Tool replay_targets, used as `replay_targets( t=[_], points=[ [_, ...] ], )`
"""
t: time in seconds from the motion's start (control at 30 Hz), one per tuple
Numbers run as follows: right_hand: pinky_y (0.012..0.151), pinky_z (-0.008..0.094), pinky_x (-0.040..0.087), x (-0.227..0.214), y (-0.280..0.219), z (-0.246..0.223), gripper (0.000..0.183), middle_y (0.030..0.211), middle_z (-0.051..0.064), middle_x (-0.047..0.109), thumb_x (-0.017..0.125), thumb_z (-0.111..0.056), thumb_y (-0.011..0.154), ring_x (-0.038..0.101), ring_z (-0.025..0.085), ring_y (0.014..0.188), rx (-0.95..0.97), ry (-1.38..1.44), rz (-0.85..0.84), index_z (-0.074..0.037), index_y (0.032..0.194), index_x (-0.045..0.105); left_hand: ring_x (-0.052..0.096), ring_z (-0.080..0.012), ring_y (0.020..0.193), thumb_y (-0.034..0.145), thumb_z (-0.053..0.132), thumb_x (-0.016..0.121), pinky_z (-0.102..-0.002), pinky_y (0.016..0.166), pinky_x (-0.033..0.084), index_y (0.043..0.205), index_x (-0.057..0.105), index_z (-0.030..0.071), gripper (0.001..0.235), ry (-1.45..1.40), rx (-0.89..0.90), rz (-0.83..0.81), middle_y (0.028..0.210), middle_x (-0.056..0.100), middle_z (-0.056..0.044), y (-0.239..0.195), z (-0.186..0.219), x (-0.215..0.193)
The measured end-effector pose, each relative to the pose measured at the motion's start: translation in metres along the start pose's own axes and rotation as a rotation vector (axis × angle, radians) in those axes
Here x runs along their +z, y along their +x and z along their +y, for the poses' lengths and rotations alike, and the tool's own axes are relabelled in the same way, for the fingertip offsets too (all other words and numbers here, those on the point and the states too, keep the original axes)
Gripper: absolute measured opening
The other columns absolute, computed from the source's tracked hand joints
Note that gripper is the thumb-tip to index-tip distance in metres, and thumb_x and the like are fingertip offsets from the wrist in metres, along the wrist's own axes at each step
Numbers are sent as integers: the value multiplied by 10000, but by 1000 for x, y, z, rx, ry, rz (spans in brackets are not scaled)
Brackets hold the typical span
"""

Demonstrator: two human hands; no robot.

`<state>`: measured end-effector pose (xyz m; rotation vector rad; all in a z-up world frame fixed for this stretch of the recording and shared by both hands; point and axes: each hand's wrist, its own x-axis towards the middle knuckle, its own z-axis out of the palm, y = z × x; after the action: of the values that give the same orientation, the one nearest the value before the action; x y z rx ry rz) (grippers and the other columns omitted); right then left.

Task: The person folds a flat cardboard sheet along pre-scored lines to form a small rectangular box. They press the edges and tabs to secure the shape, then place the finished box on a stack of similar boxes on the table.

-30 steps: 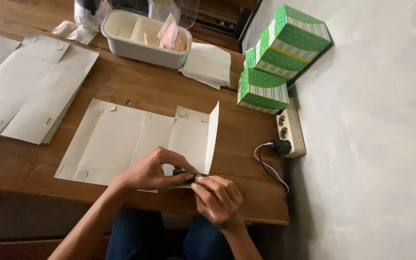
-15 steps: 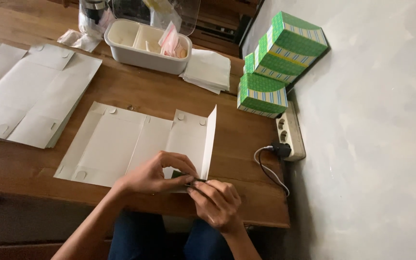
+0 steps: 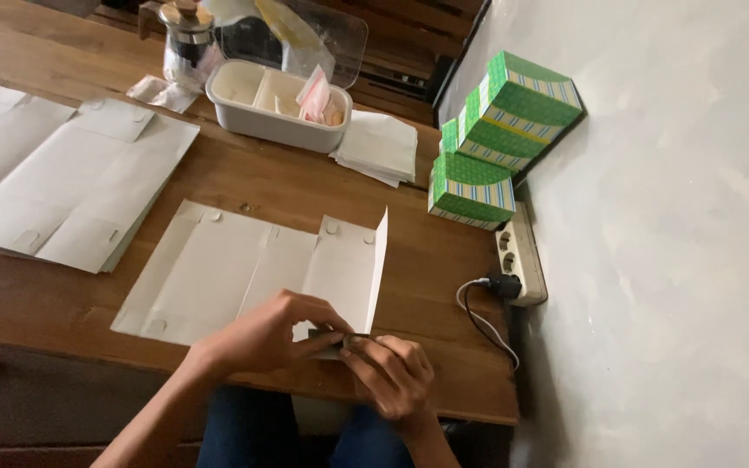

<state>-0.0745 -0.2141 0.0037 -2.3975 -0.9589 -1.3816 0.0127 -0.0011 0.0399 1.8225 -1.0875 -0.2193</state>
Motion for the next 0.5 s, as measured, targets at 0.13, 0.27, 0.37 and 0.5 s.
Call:
replay_targets(
  t=[0.13, 0.27, 0.37, 0.5],
  points=[
    [732, 306, 556, 1, 3, 0, 214, 1099, 43, 747, 572, -200, 1053, 653, 179, 898, 6, 8, 53, -154, 1056, 780, 792, -157, 837, 909, 163, 726, -288, 757, 601, 998, 793, 104, 126, 18, -45, 44, 940, 841, -17, -2, 8, 3],
    [741, 320, 582, 1, -4, 1, 167, 1031, 46, 687, 639, -153, 1012, 635, 188, 899, 32, 26, 25, -157, 1051, 801, 794, -123, 793, 904, 190, 719, -266, 736, 613, 987, 799, 141, 125, -23, -148, 48, 899, 851, 5, -2, 13, 5],
    [740, 307, 572, 6, -8, 3, 148, 1037, 24, 699, 669, -149, 997, 639, 172, 904, 20, 23, 53, -170, 1051, 806, 795, -144, 812, 912, 177, 712, -276, 741, 620, 989, 797, 135, 122, -5, -139, 39, 907, 843, 1, -1, 15, 4],
    [729, 313, 561, -1, 3, 1, 159, 1031, 32, 718, 655, -142, 1006, 642, 180, 889, 0, -2, 37, -170, 1053, 803, 783, -179, 846, 912, 153, 692, -303, 757, 603, 993, 777, 148, 118, 70, -139, 7, 934, 829, -1, -2, 12, 5]
  ],
)
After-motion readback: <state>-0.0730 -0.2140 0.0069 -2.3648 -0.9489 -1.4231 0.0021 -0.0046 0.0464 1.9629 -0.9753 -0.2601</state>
